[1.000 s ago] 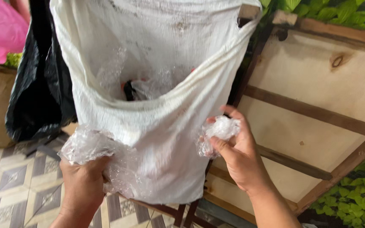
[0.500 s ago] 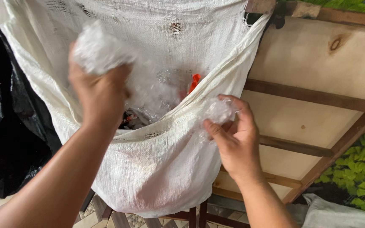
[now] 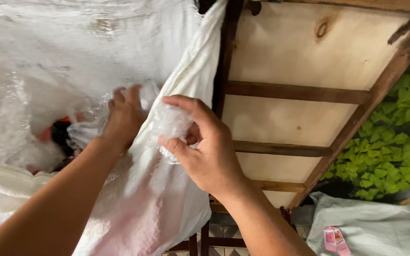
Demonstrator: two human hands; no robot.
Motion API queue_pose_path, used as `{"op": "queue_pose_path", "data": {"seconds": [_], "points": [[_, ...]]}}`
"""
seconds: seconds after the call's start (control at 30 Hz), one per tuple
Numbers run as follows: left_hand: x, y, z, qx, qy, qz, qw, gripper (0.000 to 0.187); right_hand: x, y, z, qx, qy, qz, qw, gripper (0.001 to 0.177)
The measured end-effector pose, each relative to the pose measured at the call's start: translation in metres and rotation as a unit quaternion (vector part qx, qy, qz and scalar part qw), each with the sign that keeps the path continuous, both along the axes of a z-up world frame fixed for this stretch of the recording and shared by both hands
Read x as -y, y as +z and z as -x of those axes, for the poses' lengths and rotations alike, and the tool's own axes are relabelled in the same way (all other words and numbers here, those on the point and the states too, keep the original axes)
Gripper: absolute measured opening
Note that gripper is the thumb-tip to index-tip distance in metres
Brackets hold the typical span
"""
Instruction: The person sorts through a pile of plastic waste on the floor, picking up various items including bubble wrap, black plastic bags, and orange plastic bags. They place the collected items into a large white sack positioned on a wooden frame.
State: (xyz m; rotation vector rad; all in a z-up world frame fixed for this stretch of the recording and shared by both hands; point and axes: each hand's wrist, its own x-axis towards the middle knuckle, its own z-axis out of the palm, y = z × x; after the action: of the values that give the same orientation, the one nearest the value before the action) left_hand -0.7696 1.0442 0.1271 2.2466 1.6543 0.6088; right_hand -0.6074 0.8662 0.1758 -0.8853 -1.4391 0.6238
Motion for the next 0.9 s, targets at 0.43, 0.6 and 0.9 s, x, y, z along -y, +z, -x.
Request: {"op": "queue_pose_path", "data": {"seconds": [0.43, 0.6, 0.9], "points": [[0.020, -0.042, -0.046, -0.067, -0.143, 0.214, 0.964, 0.052, -0.021, 0.014, 0.021, 0.142, -0.073, 0.015, 0.987, 0.055], [0.009, -0.003, 0.002, -0.069, -0.122, 0.226, 0.964, 0.046, -0.053, 0.029, 0.056, 0.100, -0.075, 0.041, 0.991, 0.062], [-0.003, 0.083, 0.169, -0.322, -0.087, 0.080, 0.939, 0.052, -0.139, 0.025, 0.127, 0.230, -0.172, -0.072, 0.955, 0.057]]}}
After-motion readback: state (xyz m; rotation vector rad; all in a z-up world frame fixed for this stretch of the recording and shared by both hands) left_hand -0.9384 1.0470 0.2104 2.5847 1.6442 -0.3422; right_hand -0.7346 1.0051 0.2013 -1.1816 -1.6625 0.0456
